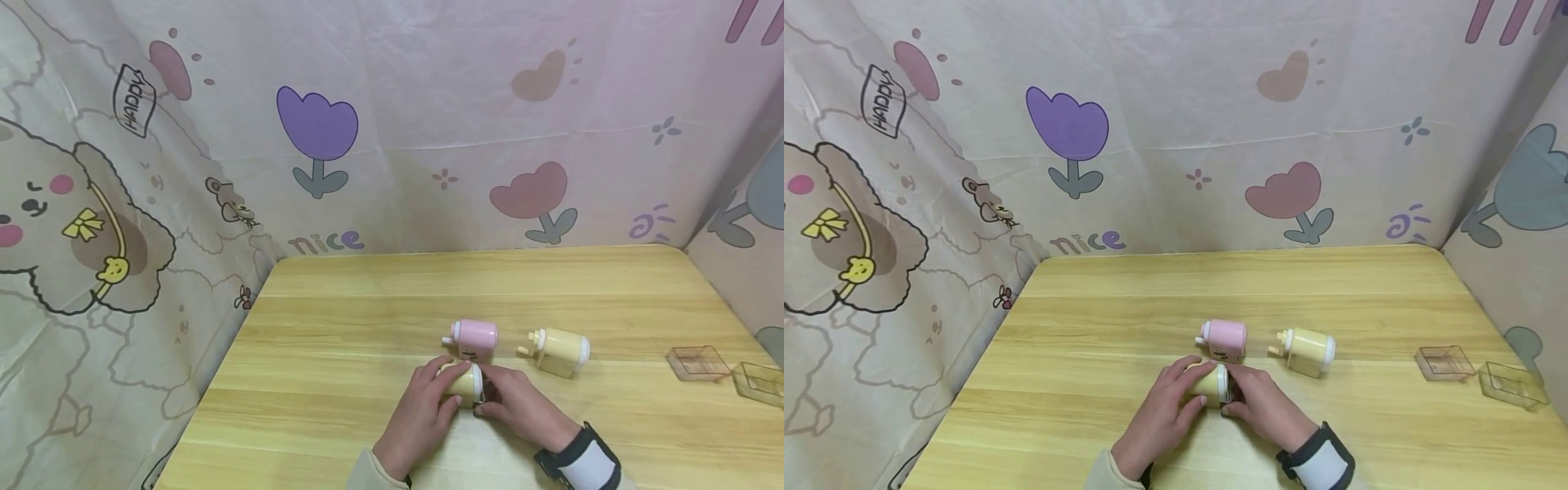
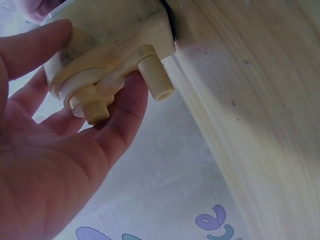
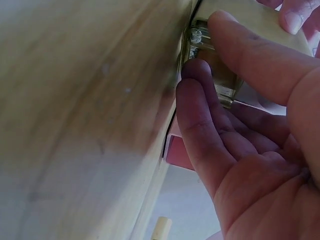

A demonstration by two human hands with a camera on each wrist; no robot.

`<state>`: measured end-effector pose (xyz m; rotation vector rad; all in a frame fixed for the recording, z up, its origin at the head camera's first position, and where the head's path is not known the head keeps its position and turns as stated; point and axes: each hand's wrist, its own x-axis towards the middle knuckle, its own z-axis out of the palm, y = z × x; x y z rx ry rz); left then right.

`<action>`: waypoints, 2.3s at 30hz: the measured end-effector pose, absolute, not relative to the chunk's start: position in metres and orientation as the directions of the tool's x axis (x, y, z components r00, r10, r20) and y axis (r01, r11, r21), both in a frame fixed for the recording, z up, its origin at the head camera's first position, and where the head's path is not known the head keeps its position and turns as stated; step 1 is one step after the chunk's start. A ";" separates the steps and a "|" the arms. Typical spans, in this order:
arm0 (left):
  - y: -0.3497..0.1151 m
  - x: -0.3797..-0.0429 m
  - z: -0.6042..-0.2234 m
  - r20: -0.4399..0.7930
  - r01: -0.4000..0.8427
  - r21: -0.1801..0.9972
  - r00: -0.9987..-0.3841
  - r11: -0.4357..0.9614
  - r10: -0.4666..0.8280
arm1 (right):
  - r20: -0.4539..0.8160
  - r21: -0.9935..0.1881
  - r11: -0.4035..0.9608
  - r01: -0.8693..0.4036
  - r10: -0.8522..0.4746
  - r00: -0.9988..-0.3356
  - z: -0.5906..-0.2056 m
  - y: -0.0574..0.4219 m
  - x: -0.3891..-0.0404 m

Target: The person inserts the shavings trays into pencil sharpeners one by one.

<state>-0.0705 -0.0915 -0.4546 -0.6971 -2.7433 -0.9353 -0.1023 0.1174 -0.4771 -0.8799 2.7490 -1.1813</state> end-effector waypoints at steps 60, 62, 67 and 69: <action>-0.091 -0.071 -0.457 0.314 0.502 0.511 -0.865 0.698 0.392 | 0.163 -0.714 0.532 -0.455 -0.506 -0.847 -0.479 0.113 -0.108; -0.091 -0.071 -0.457 0.313 0.499 0.513 -0.866 0.698 0.390 | 0.157 -0.717 0.533 -0.450 -0.505 -0.849 -0.479 0.113 -0.108; -0.090 -0.071 -0.457 0.305 0.494 0.512 -0.869 0.703 0.388 | 0.166 -0.712 0.530 -0.460 -0.509 -0.844 -0.479 0.114 -0.108; -0.090 -0.072 -0.457 0.306 0.493 0.511 -0.870 0.704 0.387 | 0.173 -0.707 0.533 -0.465 -0.507 -0.845 -0.479 0.113 -0.107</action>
